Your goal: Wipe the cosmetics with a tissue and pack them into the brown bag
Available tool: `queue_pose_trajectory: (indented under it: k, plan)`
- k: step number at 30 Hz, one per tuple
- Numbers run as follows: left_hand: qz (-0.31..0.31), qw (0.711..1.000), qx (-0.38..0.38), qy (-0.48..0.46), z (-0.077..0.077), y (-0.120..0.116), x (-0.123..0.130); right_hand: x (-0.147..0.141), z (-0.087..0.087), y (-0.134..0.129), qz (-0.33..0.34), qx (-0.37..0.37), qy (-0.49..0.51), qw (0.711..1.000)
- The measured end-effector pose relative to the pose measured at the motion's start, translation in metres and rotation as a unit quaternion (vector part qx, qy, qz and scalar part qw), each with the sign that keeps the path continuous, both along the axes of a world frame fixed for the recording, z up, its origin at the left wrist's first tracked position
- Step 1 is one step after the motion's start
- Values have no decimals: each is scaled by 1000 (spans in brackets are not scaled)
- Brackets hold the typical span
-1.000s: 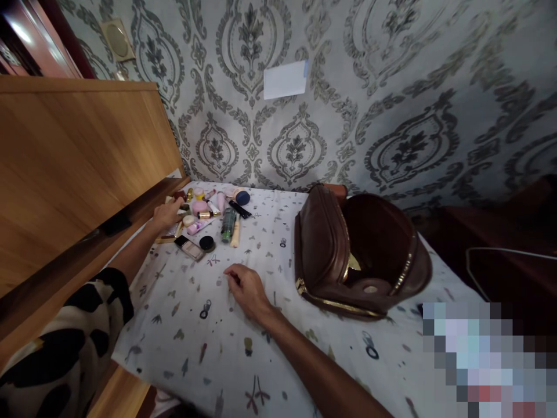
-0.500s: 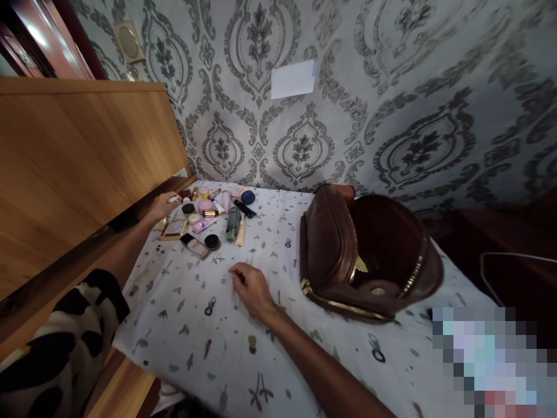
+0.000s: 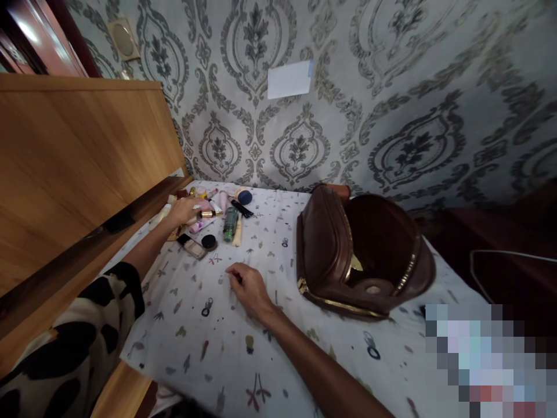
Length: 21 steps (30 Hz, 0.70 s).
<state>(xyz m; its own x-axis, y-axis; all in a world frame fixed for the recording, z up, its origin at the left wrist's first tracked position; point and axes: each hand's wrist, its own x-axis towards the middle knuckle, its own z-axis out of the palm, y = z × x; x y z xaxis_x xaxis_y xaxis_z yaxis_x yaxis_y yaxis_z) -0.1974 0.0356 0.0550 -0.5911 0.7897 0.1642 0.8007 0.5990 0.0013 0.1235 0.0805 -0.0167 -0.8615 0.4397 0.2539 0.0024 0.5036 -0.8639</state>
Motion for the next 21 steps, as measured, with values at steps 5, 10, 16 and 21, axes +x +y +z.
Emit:
queue_pose_trajectory:
  k: [5,10,16,21]
  plan:
    - [29,999,-21,19,-1,4,-4,0,-1,0,-5,9,3,1000]
    - [22,999,-11,32,2,-1,-1,0,-1,1,-5,2,6,1000]
    - [-67,996,-54,8,-4,6,12,0,-1,0,-4,-3,5,1000]
    - [-62,994,-89,6,-10,22,13,-1,-1,-1,-9,6,5,1000]
